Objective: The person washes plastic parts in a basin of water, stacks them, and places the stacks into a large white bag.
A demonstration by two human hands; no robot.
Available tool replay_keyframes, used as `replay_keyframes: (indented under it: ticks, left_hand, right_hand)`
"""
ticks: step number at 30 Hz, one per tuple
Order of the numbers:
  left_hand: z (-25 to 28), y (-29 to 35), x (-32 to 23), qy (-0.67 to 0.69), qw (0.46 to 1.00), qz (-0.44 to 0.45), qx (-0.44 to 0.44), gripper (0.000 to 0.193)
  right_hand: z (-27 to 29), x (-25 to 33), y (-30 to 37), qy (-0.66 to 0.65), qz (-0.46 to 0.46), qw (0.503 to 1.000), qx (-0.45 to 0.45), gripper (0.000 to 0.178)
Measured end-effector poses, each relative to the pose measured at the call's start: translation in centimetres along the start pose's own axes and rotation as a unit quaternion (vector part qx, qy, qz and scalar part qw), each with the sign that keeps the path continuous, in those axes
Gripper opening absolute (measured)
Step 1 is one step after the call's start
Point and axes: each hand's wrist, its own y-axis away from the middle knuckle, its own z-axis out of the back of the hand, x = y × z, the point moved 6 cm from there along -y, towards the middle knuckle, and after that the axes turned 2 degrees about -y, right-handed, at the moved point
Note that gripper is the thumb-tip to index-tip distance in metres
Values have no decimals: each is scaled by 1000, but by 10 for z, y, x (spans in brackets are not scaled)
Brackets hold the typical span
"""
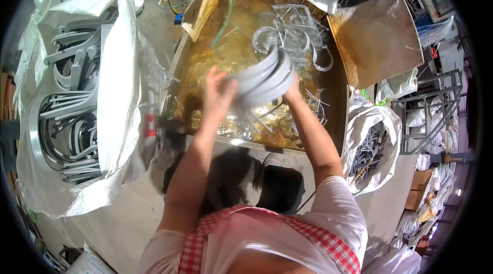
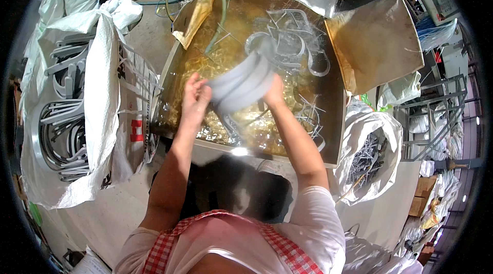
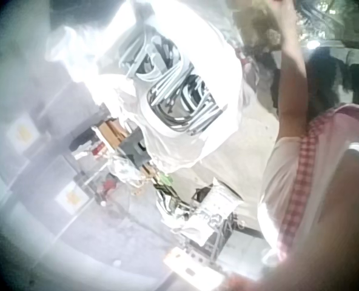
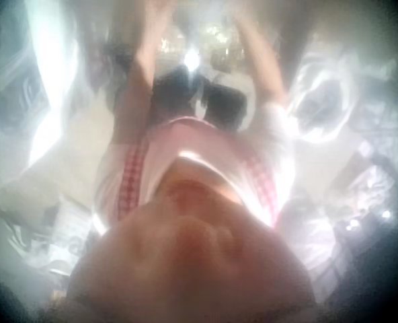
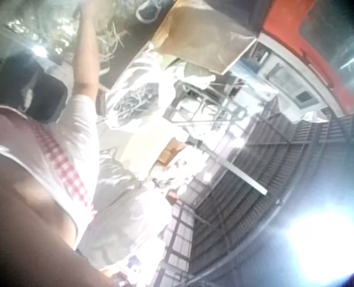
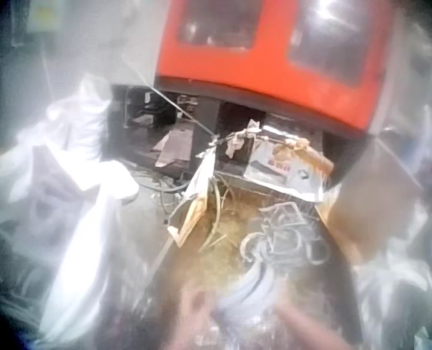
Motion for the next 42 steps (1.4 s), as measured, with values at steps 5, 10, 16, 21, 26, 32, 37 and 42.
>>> replay_keyframes:
  ticks: [5, 10, 16, 21, 26, 32, 37, 42]
  left_hand:
    - [-32, 13, -9, -127, 987, -98, -3, 107]
    - [5, -3, 29, -32, 996, 44, -72, 72]
    - [-2, 2, 46, 291, 931, 210, -58, 65]
    - [15, 1, 44, 327, 912, 213, -124, 68]
    - [38, -14, 25, -29, 982, -22, -187, 78]
    - [34, -13, 48, 50, 988, 40, -143, 79]
    - [17, -11, 39, 1, 994, -12, -109, 72]
    - [-16, 36, -21, -194, 977, 1, -93, 82]
  right_hand:
    - [-5, -21, 1, -105, -72, 989, -78, 42]
    - [1, 20, 25, -219, -202, 908, 293, 65]
    - [7, -7, 51, -505, -161, 738, 418, 119]
    - [-26, 4, 85, -650, -254, 620, 359, 63]
    - [0, -44, 56, 224, -64, 928, 291, 31]
    - [98, -56, 84, 220, 52, 974, 18, 31]
    - [278, -64, 138, 288, -43, 919, -268, 41]
    - [332, -105, 178, 544, -39, 809, -220, 86]
